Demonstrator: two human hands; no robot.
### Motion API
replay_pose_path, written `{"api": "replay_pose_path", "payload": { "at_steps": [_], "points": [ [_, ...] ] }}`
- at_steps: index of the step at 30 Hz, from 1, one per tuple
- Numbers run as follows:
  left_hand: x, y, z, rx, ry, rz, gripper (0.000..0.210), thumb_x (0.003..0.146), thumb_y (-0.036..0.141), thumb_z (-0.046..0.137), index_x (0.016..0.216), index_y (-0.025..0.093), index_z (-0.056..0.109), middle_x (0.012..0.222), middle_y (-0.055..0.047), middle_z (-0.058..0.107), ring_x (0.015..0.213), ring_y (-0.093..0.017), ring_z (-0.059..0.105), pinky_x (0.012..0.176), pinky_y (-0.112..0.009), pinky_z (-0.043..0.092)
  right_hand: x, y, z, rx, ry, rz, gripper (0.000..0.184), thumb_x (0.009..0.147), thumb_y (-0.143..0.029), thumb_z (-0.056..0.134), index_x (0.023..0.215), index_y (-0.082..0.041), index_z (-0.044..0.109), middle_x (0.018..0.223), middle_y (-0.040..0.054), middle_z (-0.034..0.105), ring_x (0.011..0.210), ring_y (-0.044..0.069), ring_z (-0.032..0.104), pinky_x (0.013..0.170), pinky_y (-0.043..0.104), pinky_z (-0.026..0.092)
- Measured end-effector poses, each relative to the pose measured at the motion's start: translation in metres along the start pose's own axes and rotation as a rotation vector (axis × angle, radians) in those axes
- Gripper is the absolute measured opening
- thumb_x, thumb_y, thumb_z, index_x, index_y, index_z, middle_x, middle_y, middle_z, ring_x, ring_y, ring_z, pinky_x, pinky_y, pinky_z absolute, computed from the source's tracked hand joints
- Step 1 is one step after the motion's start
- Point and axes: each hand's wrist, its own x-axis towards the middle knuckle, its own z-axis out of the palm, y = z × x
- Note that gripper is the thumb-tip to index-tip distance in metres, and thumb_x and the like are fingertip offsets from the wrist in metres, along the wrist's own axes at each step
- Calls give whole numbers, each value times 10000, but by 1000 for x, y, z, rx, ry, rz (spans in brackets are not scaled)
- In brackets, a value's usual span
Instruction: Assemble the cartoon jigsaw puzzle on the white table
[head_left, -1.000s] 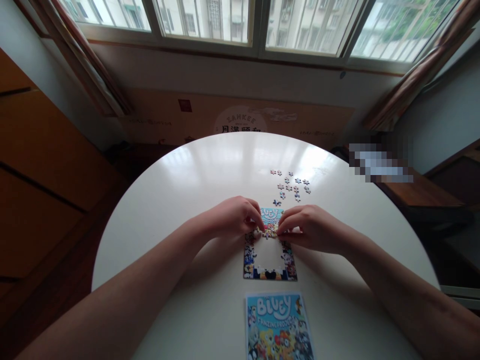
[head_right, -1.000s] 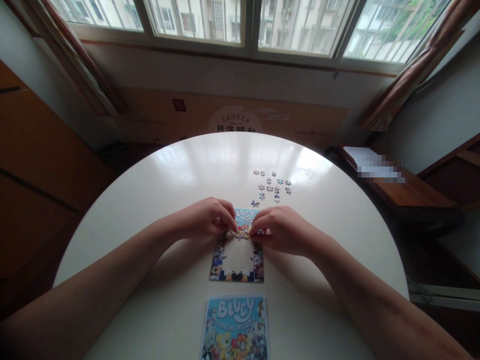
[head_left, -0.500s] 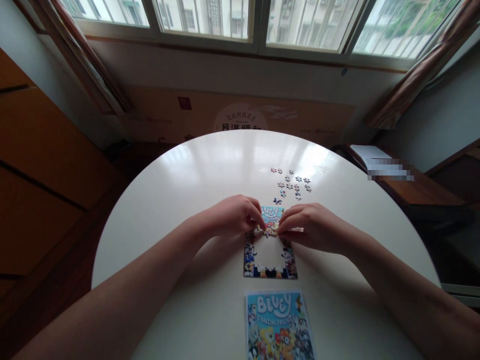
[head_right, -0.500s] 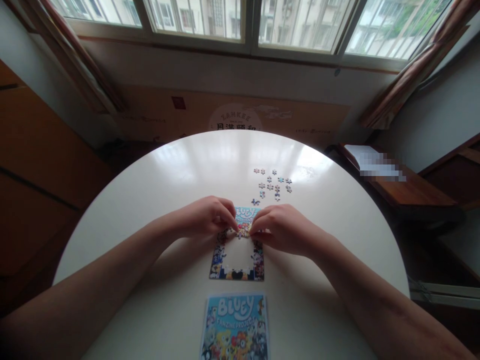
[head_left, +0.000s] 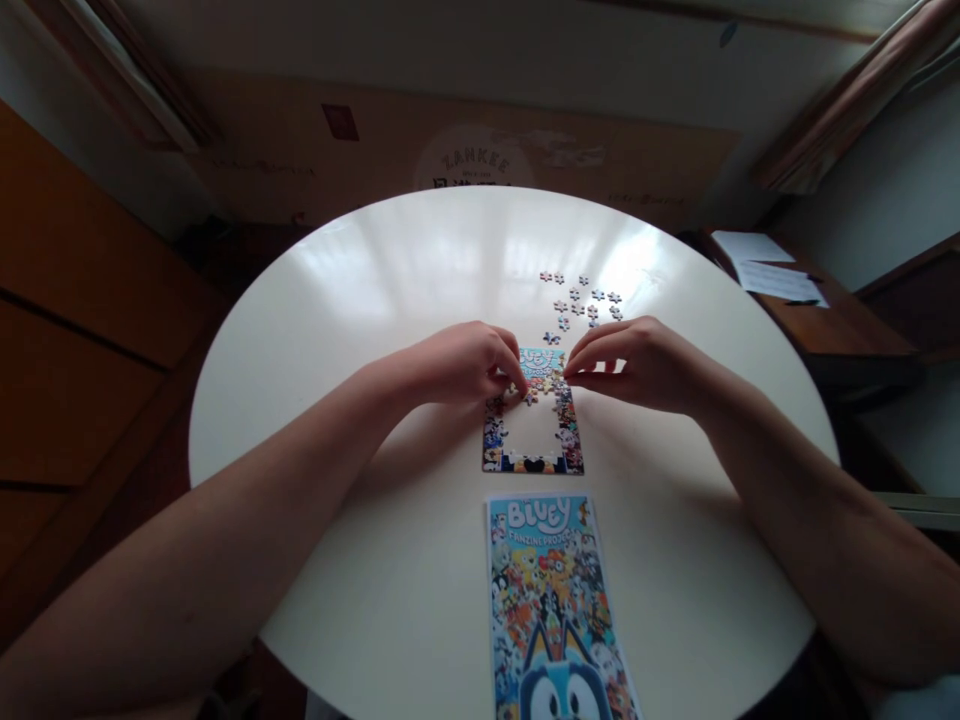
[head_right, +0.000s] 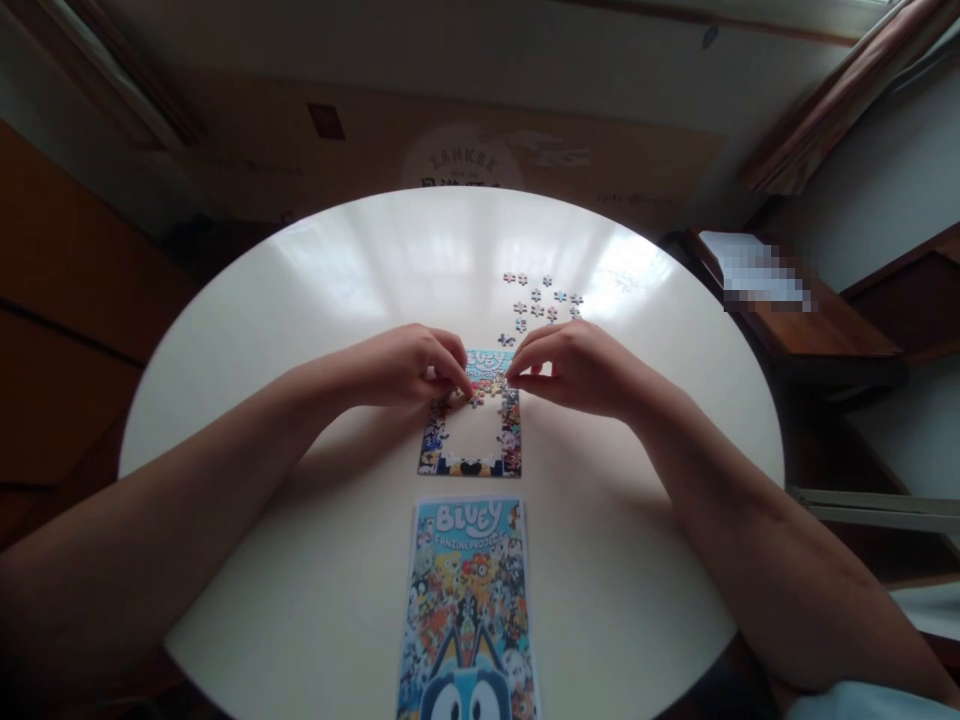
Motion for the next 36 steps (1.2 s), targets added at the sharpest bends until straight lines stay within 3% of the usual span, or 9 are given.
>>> {"api": "replay_pose_path", "payload": {
  "at_steps": [8, 14, 18, 22, 36],
  "points": [
    [0, 4, 0, 79, 33, 45, 358, 763, 116, 596, 937, 310, 841, 956, -17, 752, 711, -116, 629, 624, -223, 467, -1, 6, 2, 32, 78, 12, 122, 886, -302, 724, 873, -210, 803, 856, 43, 772, 665, 138, 684, 576, 264, 546],
    [0, 3, -2, 58, 114, 101, 274, 788, 142, 623, 936, 253, 826, 881, -32, 742, 672, -119, 626, 635, -250, 495, -1, 10, 6, 51, 123, 3, 101, 872, -305, 742, 868, -225, 805, 852, 35, 773, 676, 143, 687, 577, 270, 548],
    [1, 5, -5, 73, 199, 121, 170, 829, 226, 677, 944, 205, 801, 858, -48, 737, 670, -125, 634, 630, -254, 501, 0, 10, 7, 71, 152, -7, 99, 871, -301, 743, 884, -227, 809, 867, 40, 774, 689, 150, 690, 577, 281, 545],
    [1, 6, -6, 79, 266, 117, 215, 827, 330, 741, 984, 190, 787, 909, -66, 744, 686, -131, 645, 638, -259, 502, 2, 6, 11, 95, 197, -38, 96, 876, -290, 739, 872, -218, 803, 865, 39, 773, 697, 149, 693, 590, 282, 555],
    [3, 7, -2, 47, 302, 152, 174, 850, 321, 721, 944, 191, 787, 894, -54, 740, 682, -130, 646, 650, -272, 517, 5, -4, 18, 127, 231, -58, 114, 893, -291, 725, 891, -205, 800, 887, 50, 778, 725, 153, 715, 602, 276, 577]
  ]
}}
